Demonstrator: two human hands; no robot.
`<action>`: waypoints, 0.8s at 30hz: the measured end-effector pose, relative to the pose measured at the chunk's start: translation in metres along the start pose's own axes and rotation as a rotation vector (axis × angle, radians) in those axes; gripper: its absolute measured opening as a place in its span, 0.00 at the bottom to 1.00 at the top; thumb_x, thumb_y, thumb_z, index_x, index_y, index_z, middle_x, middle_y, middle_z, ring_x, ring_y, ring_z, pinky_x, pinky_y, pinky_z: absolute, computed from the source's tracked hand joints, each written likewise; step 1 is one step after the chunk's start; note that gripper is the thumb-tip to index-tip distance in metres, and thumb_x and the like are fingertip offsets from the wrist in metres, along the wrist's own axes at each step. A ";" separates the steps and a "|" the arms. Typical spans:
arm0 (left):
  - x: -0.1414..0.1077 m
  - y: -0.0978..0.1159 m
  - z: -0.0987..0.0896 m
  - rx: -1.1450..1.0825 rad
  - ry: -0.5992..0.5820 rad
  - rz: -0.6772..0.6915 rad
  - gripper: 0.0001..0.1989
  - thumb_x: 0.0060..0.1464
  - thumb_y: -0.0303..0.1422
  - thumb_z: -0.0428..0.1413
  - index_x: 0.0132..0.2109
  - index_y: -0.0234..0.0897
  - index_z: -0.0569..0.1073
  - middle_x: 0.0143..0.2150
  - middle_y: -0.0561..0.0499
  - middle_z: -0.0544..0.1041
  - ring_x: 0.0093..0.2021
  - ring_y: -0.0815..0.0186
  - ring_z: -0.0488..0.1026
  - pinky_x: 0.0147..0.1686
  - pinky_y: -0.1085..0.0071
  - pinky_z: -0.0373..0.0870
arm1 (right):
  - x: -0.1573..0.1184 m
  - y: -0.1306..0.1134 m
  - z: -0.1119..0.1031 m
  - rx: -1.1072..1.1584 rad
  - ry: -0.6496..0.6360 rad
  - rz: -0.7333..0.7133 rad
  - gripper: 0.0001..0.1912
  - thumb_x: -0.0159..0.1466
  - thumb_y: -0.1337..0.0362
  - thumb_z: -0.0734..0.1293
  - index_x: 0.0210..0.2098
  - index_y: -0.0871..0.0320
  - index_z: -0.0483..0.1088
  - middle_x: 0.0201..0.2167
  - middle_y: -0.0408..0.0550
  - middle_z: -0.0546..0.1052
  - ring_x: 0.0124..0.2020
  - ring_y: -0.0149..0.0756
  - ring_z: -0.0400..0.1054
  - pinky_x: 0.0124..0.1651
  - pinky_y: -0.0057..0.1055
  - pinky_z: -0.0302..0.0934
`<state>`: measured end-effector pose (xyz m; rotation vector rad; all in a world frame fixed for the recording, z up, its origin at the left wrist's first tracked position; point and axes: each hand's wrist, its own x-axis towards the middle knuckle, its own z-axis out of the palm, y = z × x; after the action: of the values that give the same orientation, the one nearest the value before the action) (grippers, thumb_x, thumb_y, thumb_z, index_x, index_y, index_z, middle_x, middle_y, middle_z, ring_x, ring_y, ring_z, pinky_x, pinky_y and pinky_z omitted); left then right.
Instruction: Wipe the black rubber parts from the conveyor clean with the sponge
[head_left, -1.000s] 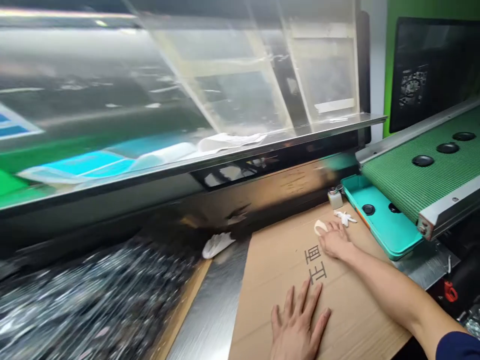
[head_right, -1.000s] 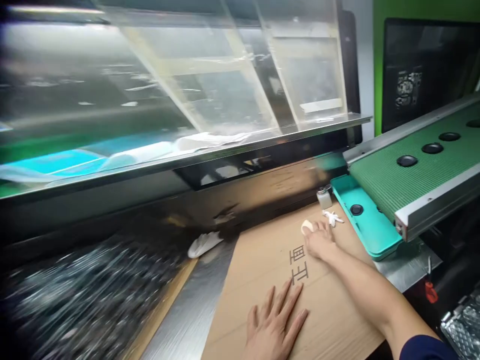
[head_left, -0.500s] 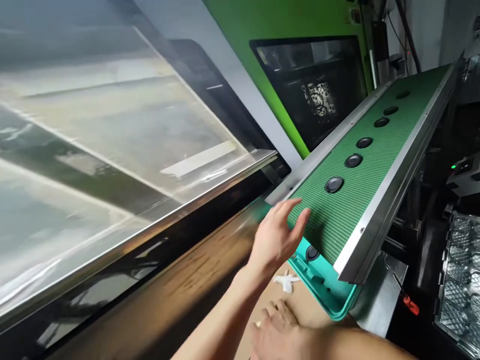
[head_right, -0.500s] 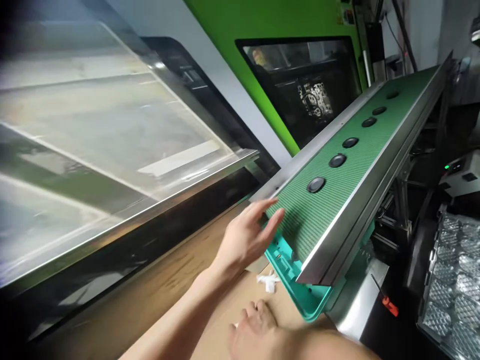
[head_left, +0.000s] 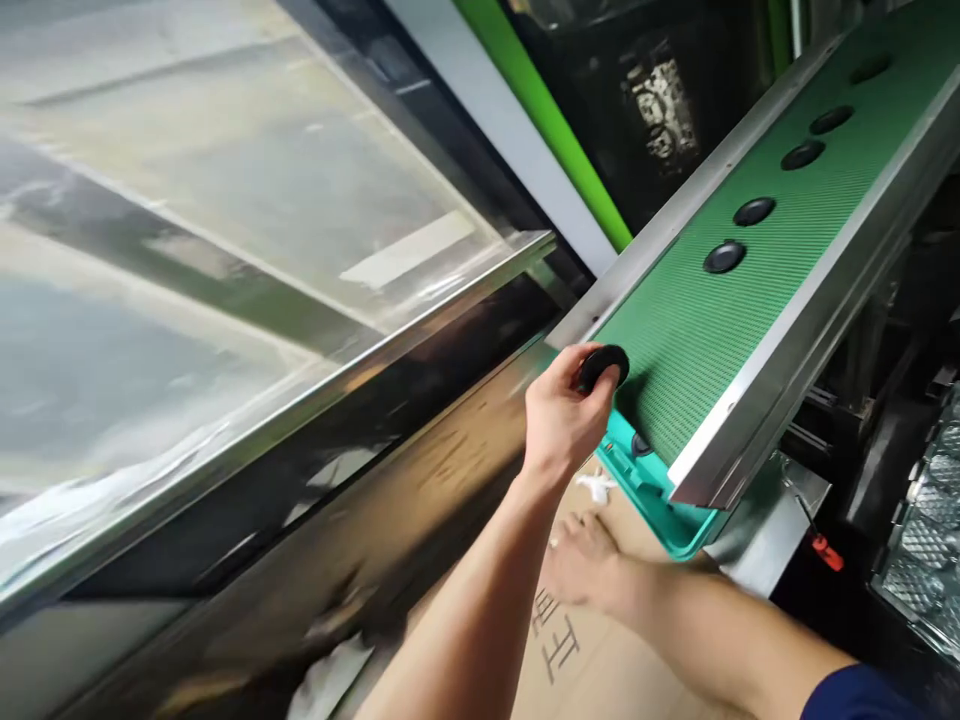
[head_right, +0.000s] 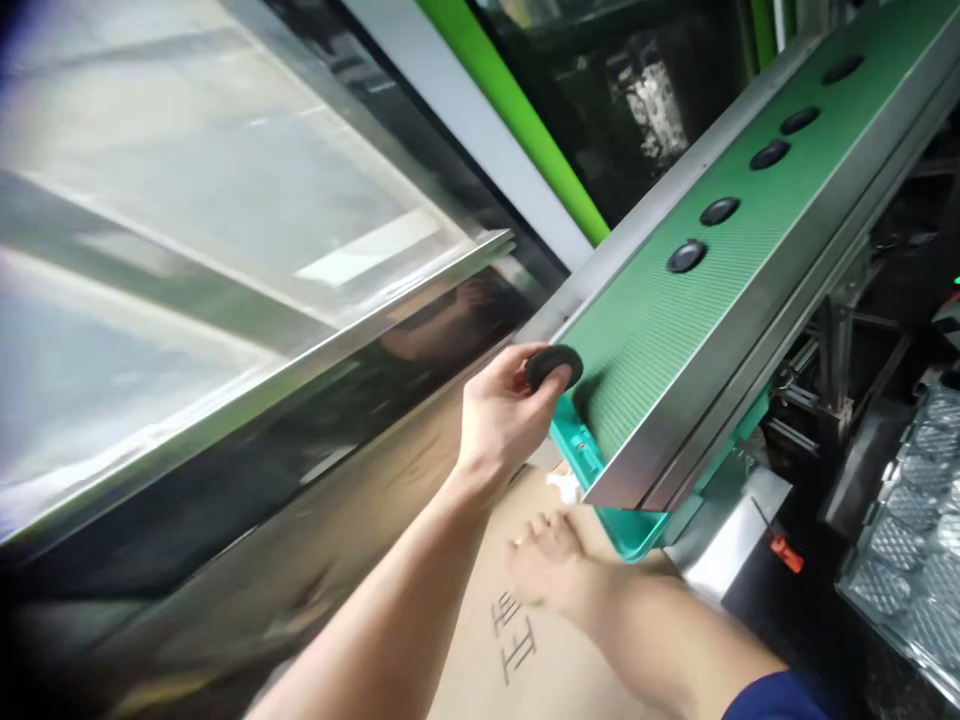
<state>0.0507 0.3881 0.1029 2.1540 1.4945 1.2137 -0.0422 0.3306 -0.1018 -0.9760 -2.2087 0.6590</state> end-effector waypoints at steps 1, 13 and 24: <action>-0.016 -0.018 -0.018 -0.038 0.031 -0.081 0.18 0.49 0.38 0.62 0.48 0.37 0.78 0.38 0.50 0.79 0.35 0.65 0.74 0.37 0.69 0.71 | -0.001 -0.001 -0.002 -0.059 -0.006 0.033 0.13 0.64 0.69 0.60 0.44 0.65 0.73 0.45 0.60 0.76 0.50 0.53 0.65 0.53 0.52 0.57; -0.220 -0.203 -0.098 -0.980 0.401 -0.930 0.04 0.52 0.27 0.62 0.37 0.31 0.78 0.36 0.45 0.79 0.32 0.68 0.76 0.31 0.74 0.74 | -0.002 -0.002 -0.009 -0.101 0.148 0.037 0.13 0.69 0.59 0.64 0.49 0.57 0.73 0.48 0.55 0.75 0.51 0.45 0.64 0.54 0.40 0.59; -0.216 -0.202 -0.071 -1.712 0.327 -0.923 0.22 0.66 0.43 0.47 0.48 0.31 0.78 0.53 0.38 0.78 0.59 0.57 0.73 0.63 0.63 0.66 | -0.018 -0.031 0.006 -0.133 0.122 -0.162 0.21 0.71 0.63 0.58 0.60 0.54 0.70 0.61 0.55 0.69 0.59 0.47 0.61 0.60 0.48 0.60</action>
<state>-0.1619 0.2734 -0.0826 0.1317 0.6413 1.4602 -0.0513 0.2971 -0.0923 -0.8663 -2.2167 0.3729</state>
